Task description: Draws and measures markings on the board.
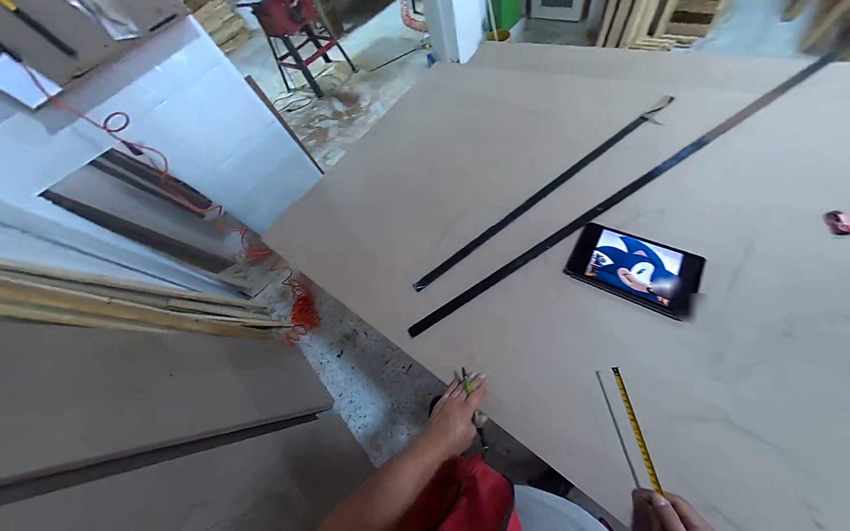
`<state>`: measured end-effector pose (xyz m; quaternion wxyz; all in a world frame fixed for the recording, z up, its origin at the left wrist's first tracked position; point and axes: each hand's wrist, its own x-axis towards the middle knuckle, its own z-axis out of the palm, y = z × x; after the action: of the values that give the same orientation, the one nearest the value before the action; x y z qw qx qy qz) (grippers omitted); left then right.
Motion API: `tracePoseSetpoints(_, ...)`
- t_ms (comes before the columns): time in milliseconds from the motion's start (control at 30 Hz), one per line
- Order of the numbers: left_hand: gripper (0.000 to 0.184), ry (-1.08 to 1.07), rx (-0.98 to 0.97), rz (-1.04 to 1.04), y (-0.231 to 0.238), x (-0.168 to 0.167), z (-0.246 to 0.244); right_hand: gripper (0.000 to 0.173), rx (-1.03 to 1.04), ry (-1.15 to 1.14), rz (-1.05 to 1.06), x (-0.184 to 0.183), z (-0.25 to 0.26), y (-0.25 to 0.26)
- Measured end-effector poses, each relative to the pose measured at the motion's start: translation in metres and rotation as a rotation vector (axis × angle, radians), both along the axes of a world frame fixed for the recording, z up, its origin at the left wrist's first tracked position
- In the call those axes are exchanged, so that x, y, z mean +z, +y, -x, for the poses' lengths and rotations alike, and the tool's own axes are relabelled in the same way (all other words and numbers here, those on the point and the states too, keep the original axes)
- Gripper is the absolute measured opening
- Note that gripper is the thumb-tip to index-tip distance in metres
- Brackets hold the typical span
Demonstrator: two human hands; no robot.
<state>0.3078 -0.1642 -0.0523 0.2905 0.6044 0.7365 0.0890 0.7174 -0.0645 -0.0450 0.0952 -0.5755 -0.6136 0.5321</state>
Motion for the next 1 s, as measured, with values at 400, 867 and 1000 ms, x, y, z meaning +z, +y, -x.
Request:
tracePoseSetpoints(400,0.051,-0.301,0.661,0.198,-0.224,-0.018,0.238,0.035,0.093,0.149,0.097,-0.002,0.366,-0.040)
tracePoseSetpoints(867,0.041,-0.141,0.851,0.140,-0.310,0.013,0.478,0.035,-0.034,0.190,0.314,-0.013,0.731,-0.057)
tracePoseSetpoints(1000,0.038,-0.145,0.749,0.117,-0.263,0.025,0.552,0.035,-0.015,0.207,0.371,-0.013,0.803,-0.054)
